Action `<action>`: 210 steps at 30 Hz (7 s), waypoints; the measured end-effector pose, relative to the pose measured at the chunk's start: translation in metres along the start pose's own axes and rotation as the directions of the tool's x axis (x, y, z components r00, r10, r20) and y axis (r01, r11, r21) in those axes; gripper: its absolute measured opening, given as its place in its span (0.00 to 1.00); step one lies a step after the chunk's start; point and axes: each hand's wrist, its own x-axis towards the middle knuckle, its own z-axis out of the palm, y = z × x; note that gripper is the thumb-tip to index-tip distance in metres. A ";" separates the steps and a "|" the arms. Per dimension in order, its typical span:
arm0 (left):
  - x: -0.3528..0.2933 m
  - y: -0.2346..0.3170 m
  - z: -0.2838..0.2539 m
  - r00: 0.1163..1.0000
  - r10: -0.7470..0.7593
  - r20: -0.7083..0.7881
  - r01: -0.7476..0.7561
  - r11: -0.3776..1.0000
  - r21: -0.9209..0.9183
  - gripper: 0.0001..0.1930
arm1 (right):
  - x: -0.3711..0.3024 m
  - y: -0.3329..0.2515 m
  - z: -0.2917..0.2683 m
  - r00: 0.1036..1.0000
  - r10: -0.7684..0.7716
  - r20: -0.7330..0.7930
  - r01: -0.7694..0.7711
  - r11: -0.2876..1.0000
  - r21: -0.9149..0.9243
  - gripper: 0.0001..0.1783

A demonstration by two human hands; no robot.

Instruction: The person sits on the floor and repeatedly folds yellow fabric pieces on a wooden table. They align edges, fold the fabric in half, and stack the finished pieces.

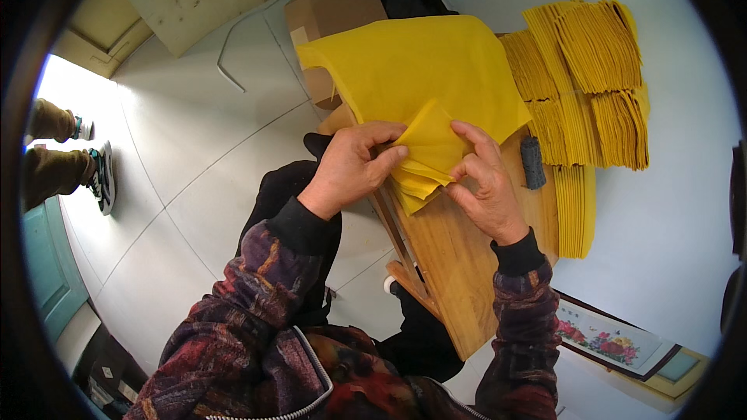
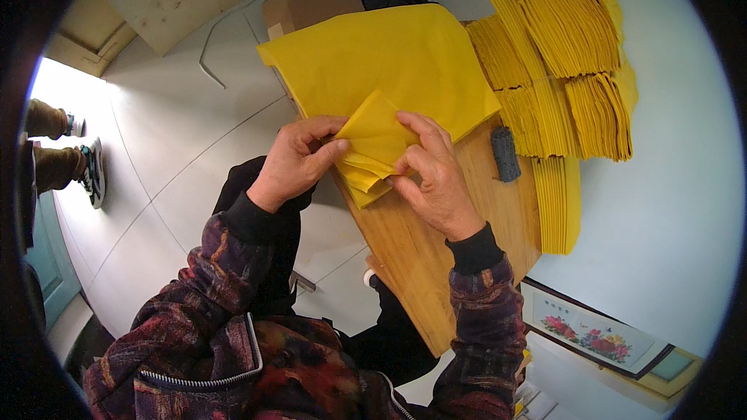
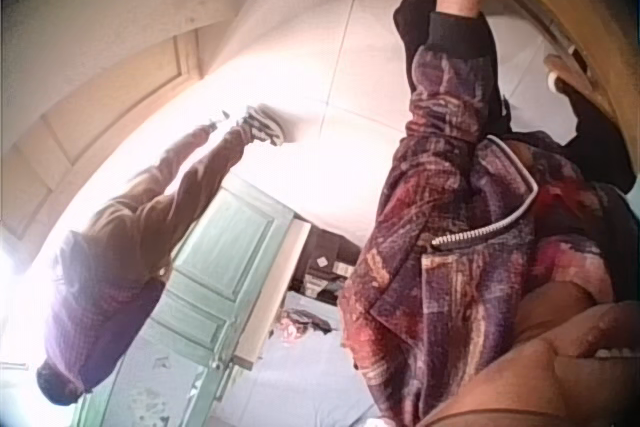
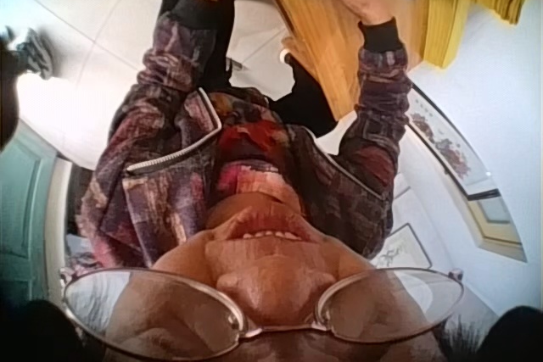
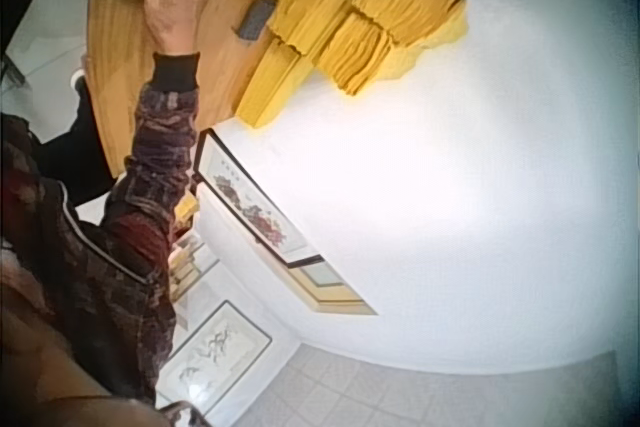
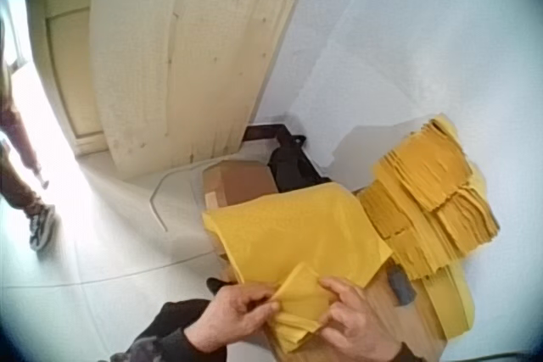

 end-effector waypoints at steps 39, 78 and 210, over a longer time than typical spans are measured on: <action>-0.002 0.008 0.008 0.989 -0.035 -0.140 0.057 0.986 0.159 0.11 | -0.023 -0.008 0.026 0.960 -0.122 -0.254 0.031 0.942 -0.333 0.17; 0.000 0.007 0.004 0.998 -0.020 -0.057 0.026 0.995 0.093 0.11 | -0.025 -0.007 0.025 0.937 -0.036 -0.347 -0.042 0.976 -0.215 0.23; 0.000 0.009 -0.008 0.993 -0.052 0.102 0.058 0.997 -0.058 0.12 | -0.001 0.002 0.006 0.981 0.189 0.050 -0.195 0.940 0.278 0.15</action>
